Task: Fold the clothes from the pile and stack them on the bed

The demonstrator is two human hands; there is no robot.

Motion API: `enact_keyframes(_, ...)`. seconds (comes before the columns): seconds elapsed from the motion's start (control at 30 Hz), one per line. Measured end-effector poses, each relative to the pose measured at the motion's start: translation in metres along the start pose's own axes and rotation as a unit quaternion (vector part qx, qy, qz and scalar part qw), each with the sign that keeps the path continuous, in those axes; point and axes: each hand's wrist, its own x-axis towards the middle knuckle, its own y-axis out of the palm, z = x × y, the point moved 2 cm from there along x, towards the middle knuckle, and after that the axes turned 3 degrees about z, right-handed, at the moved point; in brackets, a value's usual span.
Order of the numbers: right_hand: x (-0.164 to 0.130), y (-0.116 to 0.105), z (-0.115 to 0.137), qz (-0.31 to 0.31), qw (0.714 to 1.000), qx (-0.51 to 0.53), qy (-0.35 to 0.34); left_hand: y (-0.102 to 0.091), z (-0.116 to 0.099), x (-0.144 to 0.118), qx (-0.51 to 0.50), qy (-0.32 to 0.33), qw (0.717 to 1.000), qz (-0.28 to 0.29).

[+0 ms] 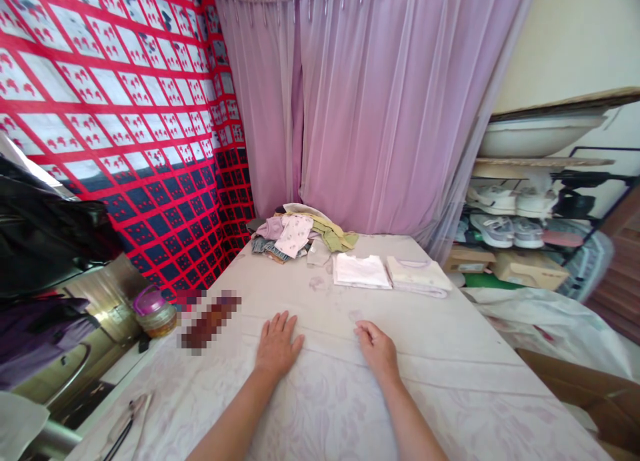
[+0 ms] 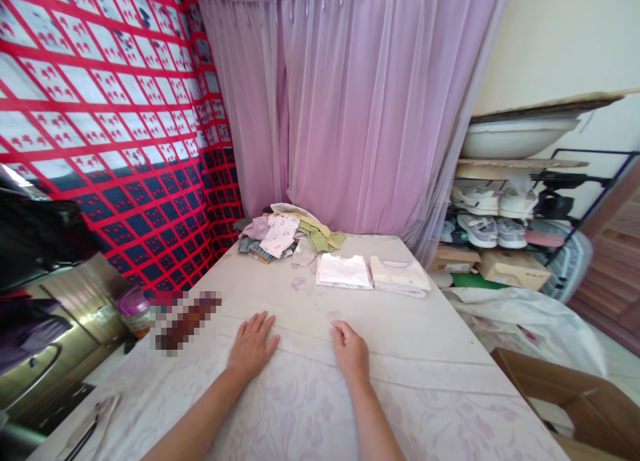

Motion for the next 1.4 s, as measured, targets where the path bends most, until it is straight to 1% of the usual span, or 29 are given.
enact_keyframes(0.1, 0.003, -0.001, 0.0, 0.009, 1.0, -0.005, 0.013, 0.0, -0.001, 0.0, 0.006, -0.007, 1.0, 0.013)
enact_keyframes(0.2, 0.012, -0.002, 0.003, 0.041, 0.999, -0.004, 0.033, -0.002, -0.003, 0.0, 0.013, -0.007, 0.999, 0.031)
enact_keyframes(0.3, 0.022, 0.0, 0.012, 0.066, 0.997, 0.01, 0.026, -0.01, -0.003, 0.003, 0.024, 0.006, 0.999, 0.027)
enact_keyframes(0.37, 0.026, 0.004, 0.019, 0.054, 0.998, 0.028, 0.013, -0.018, -0.001, 0.012, 0.036, 0.03, 0.999, 0.018)
enact_keyframes(0.47, 0.025, 0.015, 0.024, 0.021, 0.998, 0.054, -0.009, -0.032, 0.006, 0.038, 0.068, 0.053, 0.996, 0.025)
enact_keyframes(0.57, 0.022, 0.023, 0.022, 0.005, 0.996, 0.084, -0.022, -0.044, 0.014, 0.075, 0.094, 0.05, 0.994, 0.027)
enact_keyframes(0.67, 0.023, 0.026, 0.016, 0.0, 0.99, 0.138, 0.002, -0.051, 0.018, 0.114, 0.102, 0.047, 0.994, 0.006)
enact_keyframes(0.77, 0.024, 0.027, 0.013, -0.004, 0.983, 0.18, 0.029, -0.052, 0.018, 0.149, 0.104, 0.045, 0.994, -0.011)
enact_keyframes(0.83, 0.025, 0.028, 0.013, -0.002, 0.982, 0.187, 0.03, -0.048, 0.017, 0.168, 0.103, 0.05, 0.993, -0.028)
enact_keyframes(1.0, 0.024, 0.03, 0.014, 0.003, 0.984, 0.175, 0.021, -0.039, 0.021, 0.201, 0.099, 0.073, 0.988, -0.091)
enact_keyframes(1.07, 0.024, 0.03, 0.015, 0.002, 0.987, 0.158, 0.016, -0.038, 0.025, 0.211, 0.106, 0.077, 0.987, -0.097)
enact_keyframes(1.2, 0.024, 0.029, 0.016, 0.004, 0.991, 0.137, 0.011, -0.045, 0.034, 0.222, 0.103, 0.073, 0.989, -0.082)
enact_keyframes(1.3, 0.024, 0.028, 0.017, 0.004, 0.991, 0.135, 0.009, -0.053, 0.041, 0.22, 0.102, 0.082, 0.988, -0.075)
enact_keyframes(1.4, 0.024, 0.029, 0.018, 0.009, 0.993, 0.119, 0.006, -0.057, 0.044, 0.213, 0.109, 0.108, 0.985, -0.072)
